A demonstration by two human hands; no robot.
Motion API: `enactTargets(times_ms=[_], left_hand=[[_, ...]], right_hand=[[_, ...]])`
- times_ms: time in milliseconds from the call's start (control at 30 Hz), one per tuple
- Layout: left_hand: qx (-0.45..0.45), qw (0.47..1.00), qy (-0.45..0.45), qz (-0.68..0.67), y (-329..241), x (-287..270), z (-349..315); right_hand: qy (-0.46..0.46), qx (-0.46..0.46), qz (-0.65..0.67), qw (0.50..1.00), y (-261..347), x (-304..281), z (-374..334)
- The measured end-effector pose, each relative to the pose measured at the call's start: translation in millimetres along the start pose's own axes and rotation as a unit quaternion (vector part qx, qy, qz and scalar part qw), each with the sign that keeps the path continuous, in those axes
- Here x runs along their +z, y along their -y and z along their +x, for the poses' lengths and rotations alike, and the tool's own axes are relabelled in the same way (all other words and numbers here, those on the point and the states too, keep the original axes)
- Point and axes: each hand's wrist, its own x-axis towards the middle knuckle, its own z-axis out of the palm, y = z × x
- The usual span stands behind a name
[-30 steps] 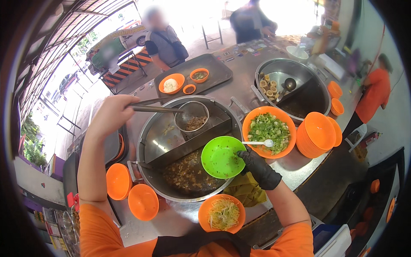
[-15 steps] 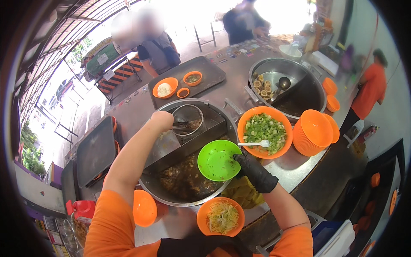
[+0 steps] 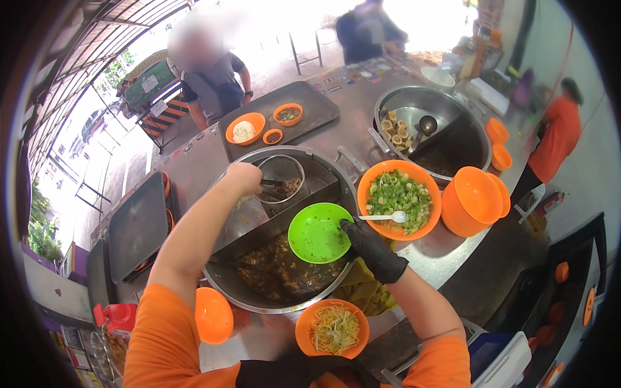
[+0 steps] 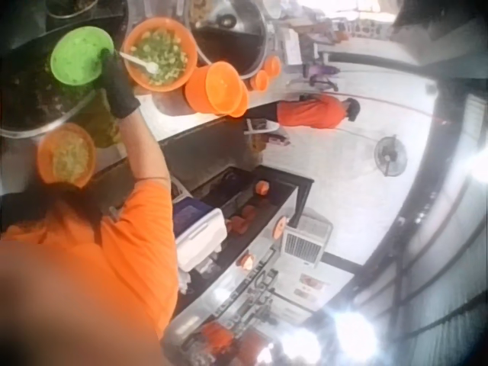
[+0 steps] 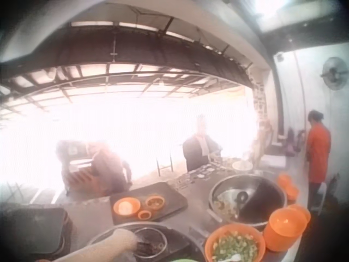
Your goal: The person assembles noodle dishes at a food stall counter. They place noodles in orange bowls, add cooked meat using a strainer, ladle broth from a large pot, and top the bowls with chopped green onions. The person then hands the completed bowls to customers at the counter.
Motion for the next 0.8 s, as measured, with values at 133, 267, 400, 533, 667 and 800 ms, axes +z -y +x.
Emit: enactTargets(times_ms=[133,267,400,533,667,800], left_hand=[[-0.024,0.997,-0.066,-0.039,-13,22,17],[-0.07,0.988,-0.126,-0.046,-16,44,22],[-0.031,0.991,-0.121,-0.054,4,36,-3],[-0.025,0.983,-0.165,-0.075,26,-5,-53],[-0.038,0.973,-0.213,-0.084,26,-47,-108],[0.038,0.975,-0.201,-0.091,20,-75,-150]], right_hand=[[0.01,-0.031,0.008,0.999,-1,11,17],[0.009,-0.02,-0.005,1.0,-4,12,40],[0.011,0.001,-0.034,0.999,-9,10,66],[0.01,0.0,-0.032,0.999,-16,9,85],[0.018,-0.063,0.03,0.997,-23,13,104],[0.02,-0.122,0.076,0.989,-35,17,126]])
